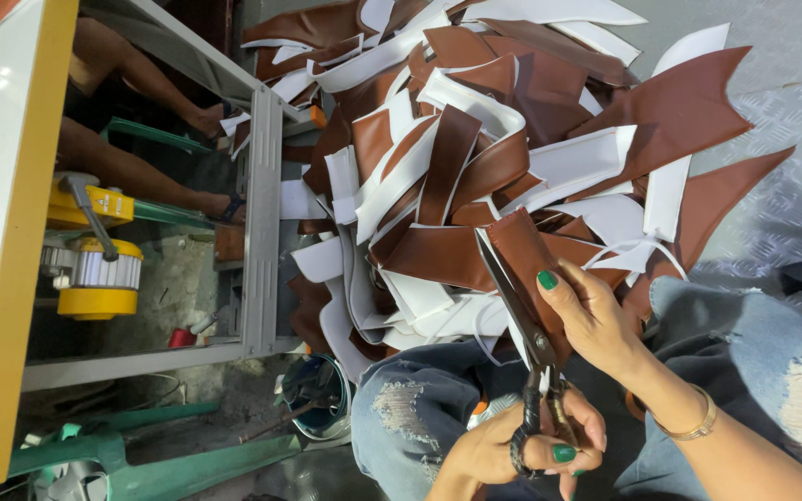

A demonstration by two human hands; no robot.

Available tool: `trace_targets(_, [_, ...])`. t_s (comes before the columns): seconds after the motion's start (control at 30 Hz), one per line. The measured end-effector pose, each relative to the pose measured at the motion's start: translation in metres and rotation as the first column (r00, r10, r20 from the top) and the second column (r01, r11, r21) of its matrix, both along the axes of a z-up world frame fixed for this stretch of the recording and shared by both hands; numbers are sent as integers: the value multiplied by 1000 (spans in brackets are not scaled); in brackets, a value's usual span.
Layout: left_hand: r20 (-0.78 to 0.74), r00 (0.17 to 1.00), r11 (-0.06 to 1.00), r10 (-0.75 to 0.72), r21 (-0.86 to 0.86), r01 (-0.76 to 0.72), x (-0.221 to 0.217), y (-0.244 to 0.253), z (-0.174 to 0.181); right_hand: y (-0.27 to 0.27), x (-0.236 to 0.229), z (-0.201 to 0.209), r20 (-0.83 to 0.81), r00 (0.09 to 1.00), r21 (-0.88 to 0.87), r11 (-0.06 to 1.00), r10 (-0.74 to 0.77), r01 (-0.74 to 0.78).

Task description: The person uses shears to trim the edges of brown leather pieces, separating them from white backing material. They handle the pieces one at a time, making precise cuts along the edges and adding the trimmed pieces to a growing pile on the floor.

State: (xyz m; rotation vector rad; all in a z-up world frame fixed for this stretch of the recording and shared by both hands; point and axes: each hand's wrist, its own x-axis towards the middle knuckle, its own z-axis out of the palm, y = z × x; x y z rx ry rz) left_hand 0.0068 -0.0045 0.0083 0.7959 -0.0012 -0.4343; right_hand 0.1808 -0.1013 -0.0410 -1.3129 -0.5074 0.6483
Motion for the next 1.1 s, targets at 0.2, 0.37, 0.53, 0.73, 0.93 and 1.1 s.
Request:
trace_targets(0.2, [49, 999, 998, -1, 65, -2, -1, 2, 0, -1, 1, -1, 12, 1000, -25, 1000, 19, -18])
trace_targets(0.37, [5, 1000, 990, -2, 140, 1, -1, 7, 10, -1, 2, -4, 17, 999, -58, 998, 32, -30])
trace_targets(0.53, [2, 999, 983, 48, 177, -47, 1, 16, 12, -2, 2, 2, 45, 993, -96, 990, 107, -102])
trace_targets(0.73, [-12, 998, 978, 67, 200, -63, -1, 15, 15, -1, 3, 15, 26, 993, -125, 986, 111, -107])
trace_targets(0.93, [13, 995, 969, 95, 227, -95, -2, 17, 15, -2, 3, 12, -31, 993, -123, 986, 111, -114])
trace_targets(1.1, [-36, 991, 954, 130, 276, -116, 0, 26, 21, -2, 1, 7, -3, 988, -119, 981, 155, -155])
